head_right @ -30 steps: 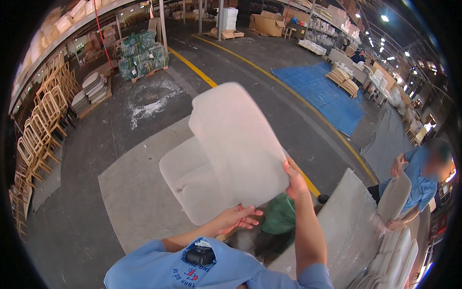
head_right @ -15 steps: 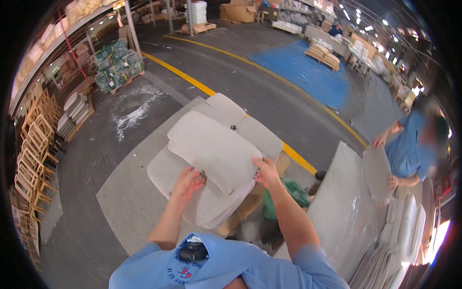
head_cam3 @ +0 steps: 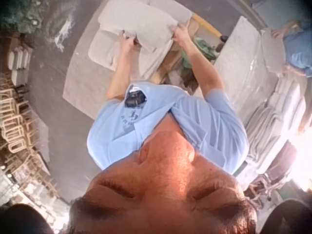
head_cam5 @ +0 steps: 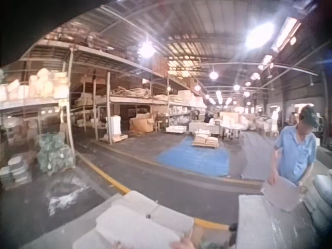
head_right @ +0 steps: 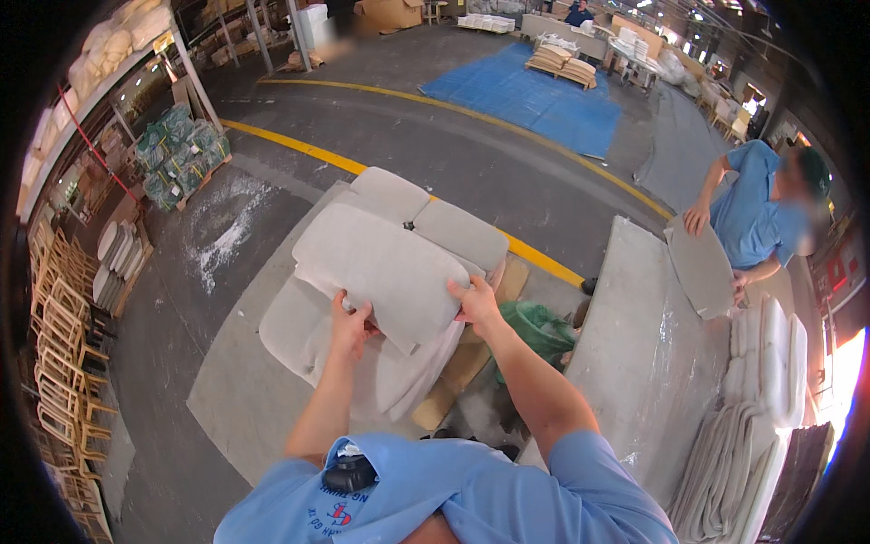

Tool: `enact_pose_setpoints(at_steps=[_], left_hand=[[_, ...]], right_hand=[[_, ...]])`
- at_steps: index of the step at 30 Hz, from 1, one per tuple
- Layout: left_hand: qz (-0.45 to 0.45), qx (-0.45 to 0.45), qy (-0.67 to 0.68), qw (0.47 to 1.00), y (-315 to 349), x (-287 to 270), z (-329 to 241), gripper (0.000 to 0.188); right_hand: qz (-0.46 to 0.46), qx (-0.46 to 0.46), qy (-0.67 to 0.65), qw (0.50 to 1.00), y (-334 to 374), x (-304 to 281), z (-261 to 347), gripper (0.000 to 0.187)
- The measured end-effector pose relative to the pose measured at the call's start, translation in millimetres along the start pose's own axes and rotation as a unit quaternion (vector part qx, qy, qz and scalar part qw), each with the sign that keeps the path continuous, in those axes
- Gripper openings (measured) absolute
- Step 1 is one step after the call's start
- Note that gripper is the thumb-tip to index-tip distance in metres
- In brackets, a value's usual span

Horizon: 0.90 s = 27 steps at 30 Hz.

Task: The person wraps rectangular foam cushions in fabric covers at a work table. They pull the fabric over the foam, smooth the edges, and stack the finished items. Another worker across the table performs similar wrapping tasks.

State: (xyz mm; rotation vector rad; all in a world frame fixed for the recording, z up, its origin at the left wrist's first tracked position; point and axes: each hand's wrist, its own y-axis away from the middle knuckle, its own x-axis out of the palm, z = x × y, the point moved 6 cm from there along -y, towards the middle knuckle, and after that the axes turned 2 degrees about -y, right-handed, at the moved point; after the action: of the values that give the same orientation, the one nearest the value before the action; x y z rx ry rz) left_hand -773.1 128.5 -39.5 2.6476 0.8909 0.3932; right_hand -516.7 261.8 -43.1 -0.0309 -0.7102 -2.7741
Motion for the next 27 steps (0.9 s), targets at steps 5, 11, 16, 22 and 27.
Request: enact_pose_setpoints(at_steps=[5, 11, 16, 22, 27], left_hand=[[0.021, 0.057, 0.043, 0.997, 2.4, -10.3, 7.9, 0.085], [0.026, 0.043, -0.012, 0.999, 58.7, -30.4, 31.7, 0.069], [0.228, 0.415, -0.382, 0.794, 78.3, -9.9, 15.3, 0.054], [0.273, 0.098, -0.183, 0.939, 144.5, 106.5, 4.7, 0.042], [0.403, 0.124, -0.198, 0.885, 186.2, 198.1, -2.9, 0.036]], right_hand=[[-0.014, -0.021, -0.036, 0.999, 15.6, -5.8, 2.8, 0.072], [-0.030, -0.025, -0.181, 0.983, 86.1, -107.0, -80.2, 0.065], [-0.226, 0.027, -0.197, 0.954, 204.9, -200.6, -145.8, 0.056], [-0.393, 0.052, -0.304, 0.866, 327.7, -237.3, -242.6, 0.050], [-0.395, 0.043, -0.330, 0.856, 363.6, -219.7, -263.3, 0.055]])
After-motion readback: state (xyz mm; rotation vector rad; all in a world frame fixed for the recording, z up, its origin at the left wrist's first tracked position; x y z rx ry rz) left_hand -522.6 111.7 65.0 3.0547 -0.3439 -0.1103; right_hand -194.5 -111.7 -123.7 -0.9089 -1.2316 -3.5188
